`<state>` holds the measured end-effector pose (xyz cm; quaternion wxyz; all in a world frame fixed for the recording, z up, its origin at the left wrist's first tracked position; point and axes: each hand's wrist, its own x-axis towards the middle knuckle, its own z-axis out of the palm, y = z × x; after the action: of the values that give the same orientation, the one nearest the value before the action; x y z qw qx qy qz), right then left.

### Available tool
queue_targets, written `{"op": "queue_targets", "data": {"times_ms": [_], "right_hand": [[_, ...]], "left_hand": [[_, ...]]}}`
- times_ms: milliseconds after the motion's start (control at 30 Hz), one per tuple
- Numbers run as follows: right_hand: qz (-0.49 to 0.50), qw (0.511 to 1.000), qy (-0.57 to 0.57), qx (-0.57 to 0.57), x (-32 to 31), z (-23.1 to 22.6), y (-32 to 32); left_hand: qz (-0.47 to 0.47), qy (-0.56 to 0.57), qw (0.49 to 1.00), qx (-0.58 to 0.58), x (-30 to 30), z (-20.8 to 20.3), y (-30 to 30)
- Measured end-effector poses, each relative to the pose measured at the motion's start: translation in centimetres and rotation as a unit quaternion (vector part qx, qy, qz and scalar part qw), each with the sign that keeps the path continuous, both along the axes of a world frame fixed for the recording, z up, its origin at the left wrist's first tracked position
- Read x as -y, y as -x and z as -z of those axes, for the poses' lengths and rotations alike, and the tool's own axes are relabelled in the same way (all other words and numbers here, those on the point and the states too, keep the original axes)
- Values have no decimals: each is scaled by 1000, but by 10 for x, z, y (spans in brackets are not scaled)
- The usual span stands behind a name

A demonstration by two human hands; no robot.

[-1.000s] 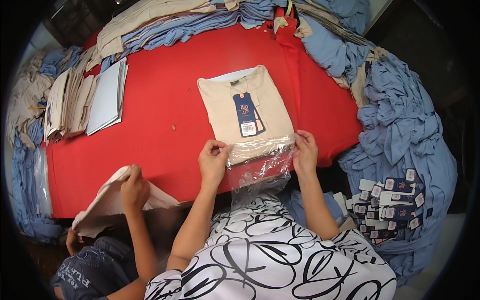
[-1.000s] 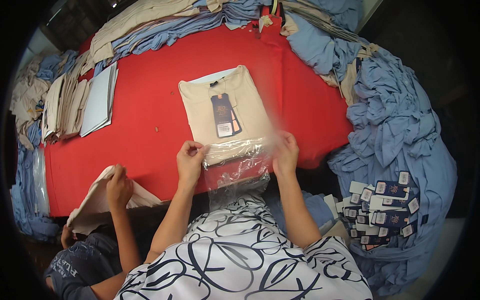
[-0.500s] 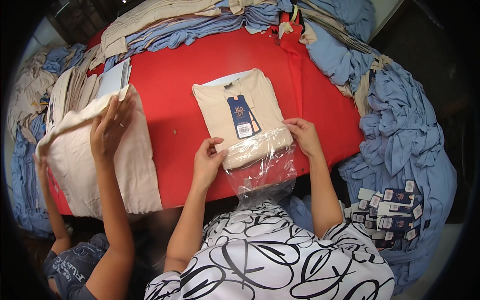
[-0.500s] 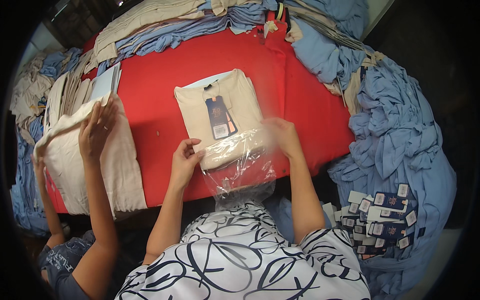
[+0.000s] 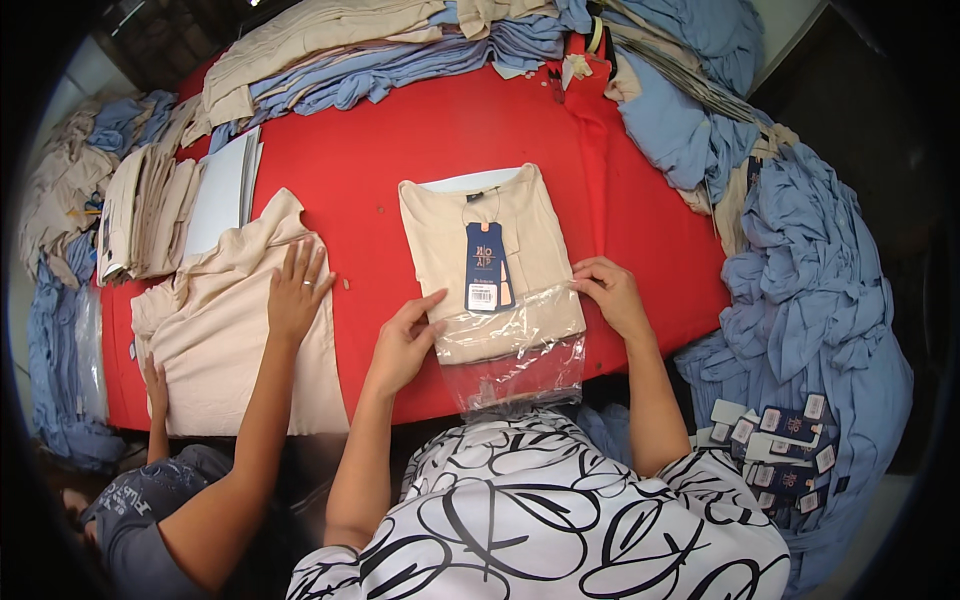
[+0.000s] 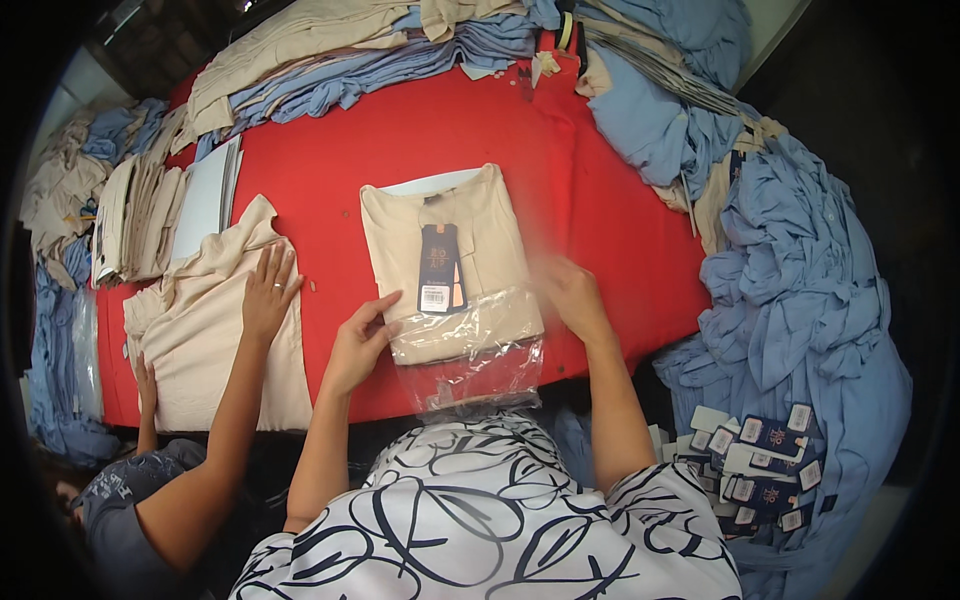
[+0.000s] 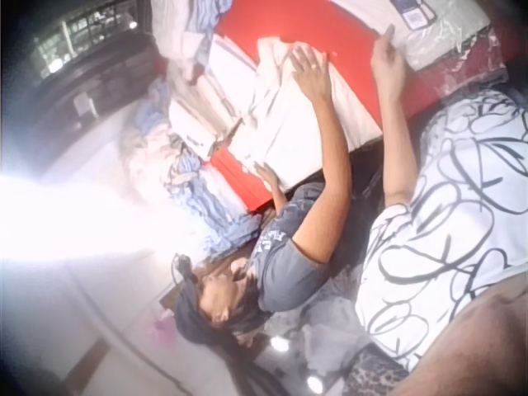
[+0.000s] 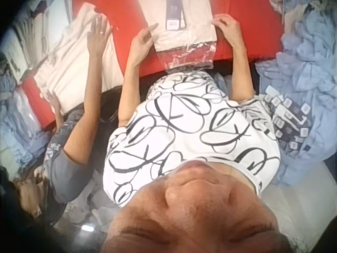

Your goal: The person folds garments and places them into plastic bags on a bed surface, handling stacks of folded items and new garments one at a time.

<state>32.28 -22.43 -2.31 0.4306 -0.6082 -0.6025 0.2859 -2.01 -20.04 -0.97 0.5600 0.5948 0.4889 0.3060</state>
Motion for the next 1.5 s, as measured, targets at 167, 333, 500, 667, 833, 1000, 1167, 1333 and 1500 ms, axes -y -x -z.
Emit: {"op": "queue_targets", "data": {"times_ms": [167,333,500,667,833,1000,1167,1333,1500], "right_hand": [[-49,995,77,49,15,-21,-4],[-137,988,7,-77,15,5,-20],[-13,995,48,-91,-1,-2,6],[62,990,-57,113,-15,-1,23],[49,998,-29,-9,-32,4,24],[42,999,-6,19,-41,3,23],[14,998,-58,15,-59,3,16],[44,982,135,-124,-77,3,17],[-25,997,-52,48,-96,-3,14]], "left_hand": [[-4,-393,877,-277,11,-23,-12],[129,-421,866,-237,-11,-22,-29],[95,-222,958,-154,-29,-2,-30],[-90,-248,940,-217,-26,-9,-27],[-87,-147,978,-123,-23,-9,-17],[-184,-14,978,94,-35,10,-25],[-60,46,996,57,-53,9,-7],[-165,120,949,242,-53,-9,-20],[-90,70,993,31,-79,12,3]]}}
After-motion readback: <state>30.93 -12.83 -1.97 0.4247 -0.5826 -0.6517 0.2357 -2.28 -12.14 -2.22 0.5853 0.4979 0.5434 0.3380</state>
